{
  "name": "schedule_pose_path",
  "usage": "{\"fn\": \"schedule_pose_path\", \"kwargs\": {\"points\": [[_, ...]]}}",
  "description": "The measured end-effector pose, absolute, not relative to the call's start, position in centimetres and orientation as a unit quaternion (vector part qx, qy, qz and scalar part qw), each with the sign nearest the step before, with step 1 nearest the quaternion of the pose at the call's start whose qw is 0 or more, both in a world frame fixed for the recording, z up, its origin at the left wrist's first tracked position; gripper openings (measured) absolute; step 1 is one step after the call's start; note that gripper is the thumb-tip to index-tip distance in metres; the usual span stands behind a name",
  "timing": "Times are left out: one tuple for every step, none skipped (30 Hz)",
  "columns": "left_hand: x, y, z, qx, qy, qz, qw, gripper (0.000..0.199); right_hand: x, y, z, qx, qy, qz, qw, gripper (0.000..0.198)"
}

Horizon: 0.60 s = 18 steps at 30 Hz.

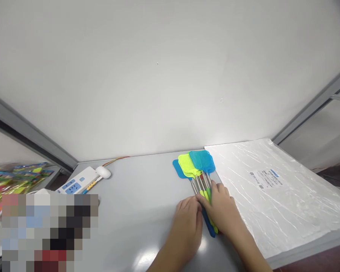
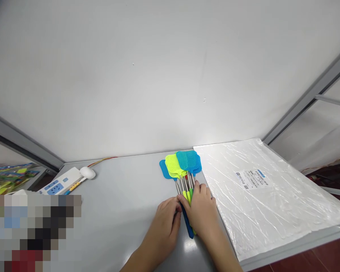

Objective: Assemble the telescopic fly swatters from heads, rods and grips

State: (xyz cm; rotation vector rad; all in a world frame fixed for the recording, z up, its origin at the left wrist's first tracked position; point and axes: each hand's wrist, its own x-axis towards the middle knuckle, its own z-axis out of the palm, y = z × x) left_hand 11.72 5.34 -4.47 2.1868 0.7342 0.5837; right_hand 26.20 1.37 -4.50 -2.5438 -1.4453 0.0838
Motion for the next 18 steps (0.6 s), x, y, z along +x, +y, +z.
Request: {"fn": "schedule_pose_path", "kwargs": {"points": [[11.3, 5.4, -4.3, 0.85, 0.292, 0.222, 0.378, 0.018, 25.8, 1.5, -4.6, -0.861, -0.497, 0.02, 0.102, 0.061], [10.8, 5.4, -4.1, 0.849, 0.293, 0.214, 0.384, 0.017, 25.4, 1.7, -4.7, -0.858, -0.504, 0.015, 0.099, 0.058], [10.3, 5.6, -3.9, 0.849, 0.292, 0.205, 0.389, 0.017, 24.9, 1.8, -4.8, -0.854, -0.511, 0.013, 0.096, 0.056], [9.7, 5.8, -3.8, 0.852, 0.291, 0.194, 0.39, 0.017, 24.4, 2.0, -4.9, -0.85, -0.519, 0.011, 0.092, 0.054], [9.0, 6.0, -3.7, 0.856, 0.29, 0.184, 0.387, 0.017, 23.8, 2.1, -4.9, -0.844, -0.528, 0.009, 0.089, 0.052], [8.2, 6.2, -3.6, 0.86, 0.293, 0.174, 0.379, 0.017, 23.2, 2.3, -5.0, -0.837, -0.54, 0.007, 0.085, 0.051], [7.4, 6.5, -3.6, 0.865, 0.3, 0.168, 0.367, 0.018, 22.6, 2.5, -5.0, -0.829, -0.553, 0.004, 0.083, 0.052], [6.6, 6.8, -3.6, 0.868, 0.308, 0.166, 0.352, 0.018, 22.0, 2.7, -5.1, -0.82, -0.567, 0.0, 0.08, 0.053], [5.8, 7.1, -3.7, 0.871, 0.315, 0.171, 0.336, 0.019, 21.4, 2.8, -5.1, -0.809, -0.582, -0.002, 0.078, 0.054], [5.0, 7.3, -3.7, 0.874, 0.317, 0.182, 0.321, 0.019, 20.9, 2.9, -5.2, -0.798, -0.598, -0.005, 0.077, 0.055], [4.2, 7.6, -3.7, 0.878, 0.314, 0.197, 0.304, 0.018, 20.4, 3.0, -5.3, -0.787, -0.613, -0.006, 0.076, 0.056], [3.4, 7.9, -3.7, 0.883, 0.307, 0.214, 0.283, 0.018, 20.0, 3.1, -5.3, -0.776, -0.627, -0.008, 0.074, 0.056], [2.7, 8.1, -3.8, 0.89, 0.301, 0.228, 0.258, 0.018, 19.7, 3.2, -5.4, -0.765, -0.64, -0.009, 0.072, 0.057], [2.1, 8.3, -3.8, 0.896, 0.299, 0.234, 0.229, 0.02, 19.5, 3.3, -5.4, -0.754, -0.653, -0.008, 0.07, 0.058], [1.7, 8.6, -3.8, 0.903, 0.304, 0.231, 0.197, 0.025, 19.4, 3.3, -5.4, -0.742, -0.666, -0.007, 0.068, 0.059], [1.3, 8.8, -3.9, 0.909, 0.314, 0.219, 0.166, 0.036, 19.4, 3.3, -5.3, -0.731, -0.679, -0.005, 0.066, 0.059], [1.2, 9.0, -4.0, 0.913, 0.328, 0.202, 0.136, 0.05, 19.4, 3.3, -5.3, -0.719, -0.692, -0.005, 0.065, 0.059], [1.2, 9.2, -4.2, 0.914, 0.345, 0.184, 0.109, 0.063, 19.4, 3.2, -5.2, -0.708, -0.703, -0.004, 0.065, 0.059]]}}
